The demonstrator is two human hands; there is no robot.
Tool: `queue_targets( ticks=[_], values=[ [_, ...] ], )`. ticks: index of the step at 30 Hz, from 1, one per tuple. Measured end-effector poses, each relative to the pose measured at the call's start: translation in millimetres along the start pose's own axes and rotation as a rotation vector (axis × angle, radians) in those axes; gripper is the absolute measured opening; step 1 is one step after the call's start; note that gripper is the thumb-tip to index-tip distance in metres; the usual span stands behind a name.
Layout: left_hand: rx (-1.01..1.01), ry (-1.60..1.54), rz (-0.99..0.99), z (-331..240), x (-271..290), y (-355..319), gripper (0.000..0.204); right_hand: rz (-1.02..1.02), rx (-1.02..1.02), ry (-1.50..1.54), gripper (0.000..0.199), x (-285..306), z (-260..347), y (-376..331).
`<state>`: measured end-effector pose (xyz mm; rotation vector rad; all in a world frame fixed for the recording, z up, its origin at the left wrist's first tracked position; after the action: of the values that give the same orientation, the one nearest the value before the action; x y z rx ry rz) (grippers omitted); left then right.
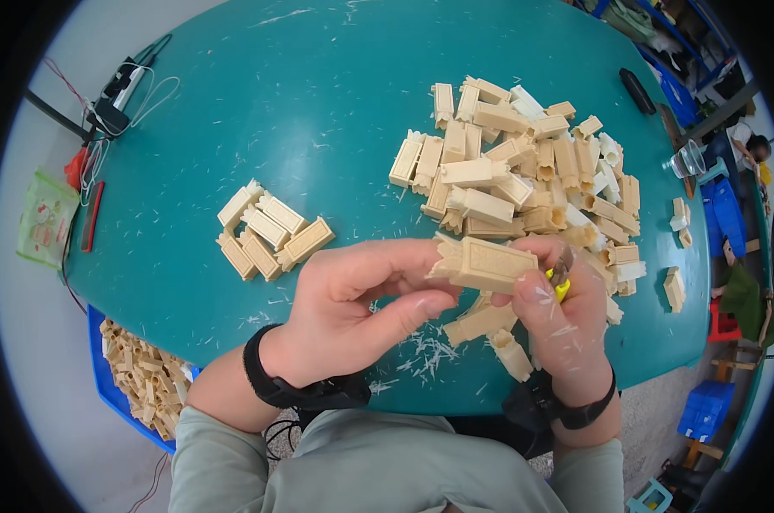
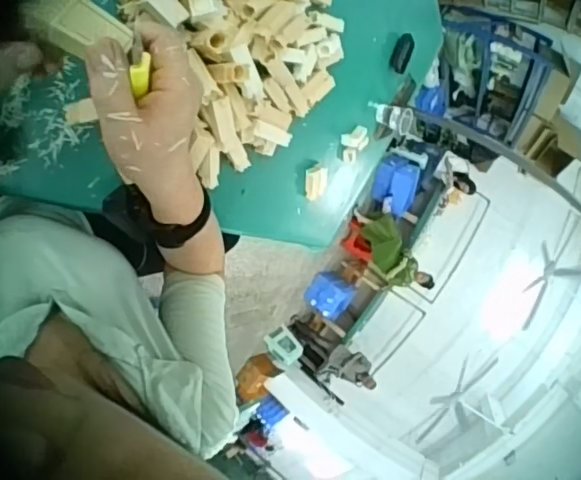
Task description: The person carves small rectangular wooden blocks using a yellow-handled utility knife. They hold each block in their left hand and carefully shave off thin layers of wood with the knife in their right hand, creating fine wood shavings. The person works on multiple blocks sequentially, placing the finished pieces into a blue bin on the left side of the table.
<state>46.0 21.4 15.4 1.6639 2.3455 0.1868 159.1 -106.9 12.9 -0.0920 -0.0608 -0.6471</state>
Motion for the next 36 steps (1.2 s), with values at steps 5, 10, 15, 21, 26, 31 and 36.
queue_targets(
  ticks=[5,10,15,21,26,31,36],
  values=[
    [-0.034,-0.034,-0.044,2.5,0.8,-2.1,0.018,-0.193,0.265,-0.031,0.018,1.5,13.3,0.1],
    [-0.121,0.047,-0.145,-2.4,-2.5,-4.2,0.018,-0.122,0.429,-0.252,0.019,-0.9,26.8,-9.7],
    [-0.209,0.241,-0.134,-9.2,-4.6,-5.6,0.021,-0.052,0.518,-0.571,0.023,-17.4,25.4,-10.6],
    [-0.289,0.353,-0.141,-9.7,-6.5,-9.1,0.023,-0.024,0.479,-0.556,0.024,-21.3,23.6,-10.5],
    [-0.356,0.394,-0.166,-9.1,-7.8,-10.9,0.024,-0.028,0.495,-0.589,0.025,-22.8,23.8,-10.1],
    [-0.378,0.439,-0.188,-9.2,-7.3,-12.4,0.025,-0.028,0.501,-0.602,0.027,-24.2,23.9,-10.0],
    [-0.397,0.424,-0.215,-10.7,-7.7,-12.9,0.026,-0.076,0.542,-0.648,0.028,-23.9,23.4,-9.7]
  ],
)
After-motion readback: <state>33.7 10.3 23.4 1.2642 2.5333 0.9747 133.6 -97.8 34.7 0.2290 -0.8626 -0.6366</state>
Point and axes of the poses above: each hand's wrist, its own y-axis towards the middle knuckle, its own x-axis out of the back of the hand, z = x × y, the point moved 6 cm from there along y, towards the middle knuckle, and after that the axes turned 3 degrees about -x, right-handed, at the moved point
